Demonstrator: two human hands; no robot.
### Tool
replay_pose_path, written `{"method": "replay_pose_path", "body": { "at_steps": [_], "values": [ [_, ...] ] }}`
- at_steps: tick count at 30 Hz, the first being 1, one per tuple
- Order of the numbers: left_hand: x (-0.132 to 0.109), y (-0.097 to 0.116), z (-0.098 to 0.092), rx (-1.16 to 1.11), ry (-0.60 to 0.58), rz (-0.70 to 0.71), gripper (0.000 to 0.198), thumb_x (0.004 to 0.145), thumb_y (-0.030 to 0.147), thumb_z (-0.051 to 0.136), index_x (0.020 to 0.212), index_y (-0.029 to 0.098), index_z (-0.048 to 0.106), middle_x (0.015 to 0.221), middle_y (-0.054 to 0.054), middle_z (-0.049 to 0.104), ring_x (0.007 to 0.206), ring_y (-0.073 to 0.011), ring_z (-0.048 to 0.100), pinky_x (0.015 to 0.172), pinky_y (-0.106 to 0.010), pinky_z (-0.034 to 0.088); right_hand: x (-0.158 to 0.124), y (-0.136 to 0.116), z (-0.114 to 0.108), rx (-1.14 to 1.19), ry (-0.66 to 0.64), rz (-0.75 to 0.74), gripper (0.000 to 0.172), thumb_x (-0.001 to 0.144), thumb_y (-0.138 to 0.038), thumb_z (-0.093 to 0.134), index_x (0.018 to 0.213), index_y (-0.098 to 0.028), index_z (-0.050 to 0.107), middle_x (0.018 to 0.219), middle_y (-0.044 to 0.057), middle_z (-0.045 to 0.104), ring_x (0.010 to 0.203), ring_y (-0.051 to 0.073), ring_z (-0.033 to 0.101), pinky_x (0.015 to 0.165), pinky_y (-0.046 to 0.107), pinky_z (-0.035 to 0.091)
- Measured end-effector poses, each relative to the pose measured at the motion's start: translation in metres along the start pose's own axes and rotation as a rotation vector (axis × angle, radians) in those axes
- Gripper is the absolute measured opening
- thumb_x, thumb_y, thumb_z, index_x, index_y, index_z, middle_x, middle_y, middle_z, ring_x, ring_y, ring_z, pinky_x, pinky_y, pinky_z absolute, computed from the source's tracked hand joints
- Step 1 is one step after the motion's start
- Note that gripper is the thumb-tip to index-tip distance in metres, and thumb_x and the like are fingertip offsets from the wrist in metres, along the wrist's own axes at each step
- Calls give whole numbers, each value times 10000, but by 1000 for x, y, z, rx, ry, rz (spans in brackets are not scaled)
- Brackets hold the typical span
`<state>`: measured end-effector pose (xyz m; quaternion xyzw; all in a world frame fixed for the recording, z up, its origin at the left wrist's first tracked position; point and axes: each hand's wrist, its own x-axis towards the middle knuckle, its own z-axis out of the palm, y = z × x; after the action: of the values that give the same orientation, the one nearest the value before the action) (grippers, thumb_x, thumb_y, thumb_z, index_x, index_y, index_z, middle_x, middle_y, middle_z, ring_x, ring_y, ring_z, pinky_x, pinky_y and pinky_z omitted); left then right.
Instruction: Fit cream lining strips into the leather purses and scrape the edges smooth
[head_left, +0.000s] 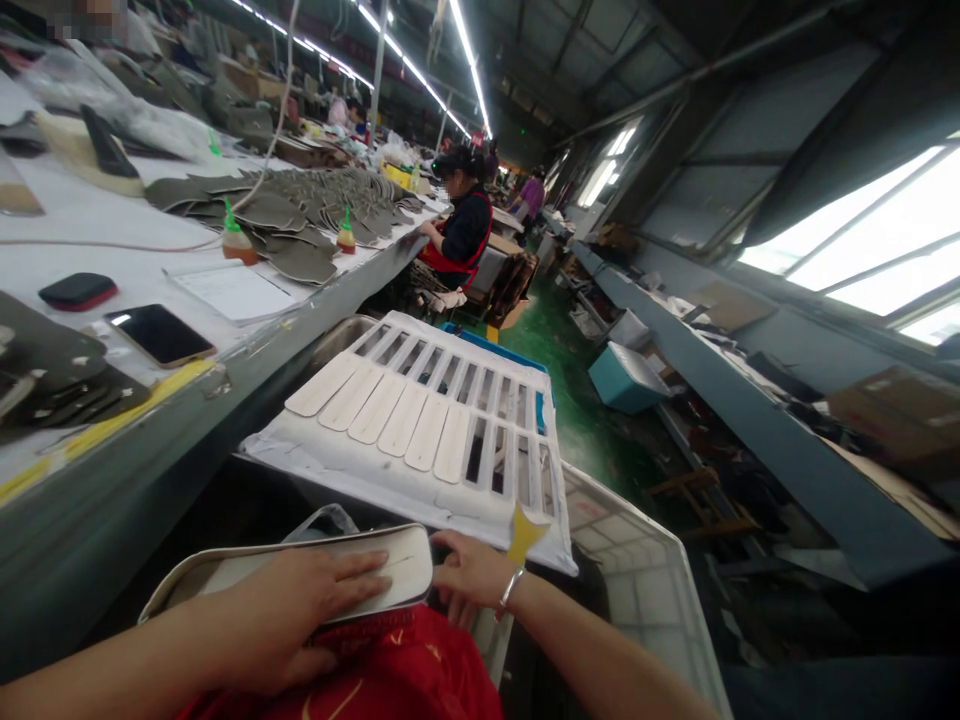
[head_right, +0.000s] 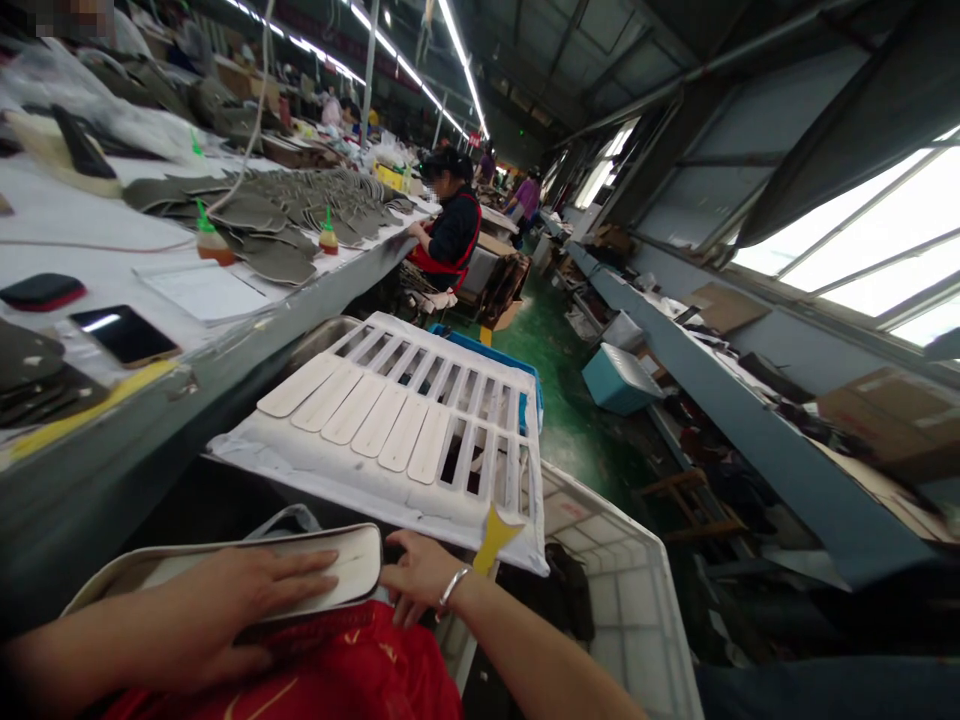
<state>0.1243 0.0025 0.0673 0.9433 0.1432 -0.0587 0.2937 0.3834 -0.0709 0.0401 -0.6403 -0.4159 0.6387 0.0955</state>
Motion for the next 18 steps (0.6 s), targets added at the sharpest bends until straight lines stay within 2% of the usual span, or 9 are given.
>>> {"method": "replay_pose_path", "body": {
  "at_steps": [6, 9, 14, 18],
  "values": [
    [-2, 1, -1, -32, -32, -69, 859, 666, 272, 625, 1416, 348, 213, 1476, 8, 283, 1295, -283, 361, 1072, -429, 325, 11, -14, 8, -46, -77, -104, 599, 768, -295, 616, 1287, -197, 332, 574, -50, 547, 388, 123, 523, 418, 253, 472],
    [3, 1, -3, -11, -78, -61, 832, 662, 251, 613, 1399, 378, 247, 1474, 24, 285, 1293, -282, 365, 1067, -447, 327, 11, -15, 5, -13, -93, -168, 538, 763, -305, 621, 1243, -222, 392, 504, -85, 497, 321, 78, 429, 365, 193, 398],
    [9, 2, -12, -18, -90, -84, 799, 673, 278, 615, 1394, 358, 278, 1467, 19, 300, 1282, -292, 379, 1062, -448, 340, 8, -11, 3, 98, -29, -252, 428, 707, -238, 592, 1129, -222, 520, 422, -106, 424, 297, 70, 355, 309, 158, 281],
    [10, 1, -14, -11, -55, -45, 732, 725, 262, 575, 1389, 364, 287, 1453, 41, 326, 1263, -270, 412, 1059, -418, 359, 3, -19, 5, 151, 34, -249, 431, 650, -145, 494, 1071, -207, 560, 370, -119, 383, 264, 69, 302, 280, 159, 228]
  ]
}}
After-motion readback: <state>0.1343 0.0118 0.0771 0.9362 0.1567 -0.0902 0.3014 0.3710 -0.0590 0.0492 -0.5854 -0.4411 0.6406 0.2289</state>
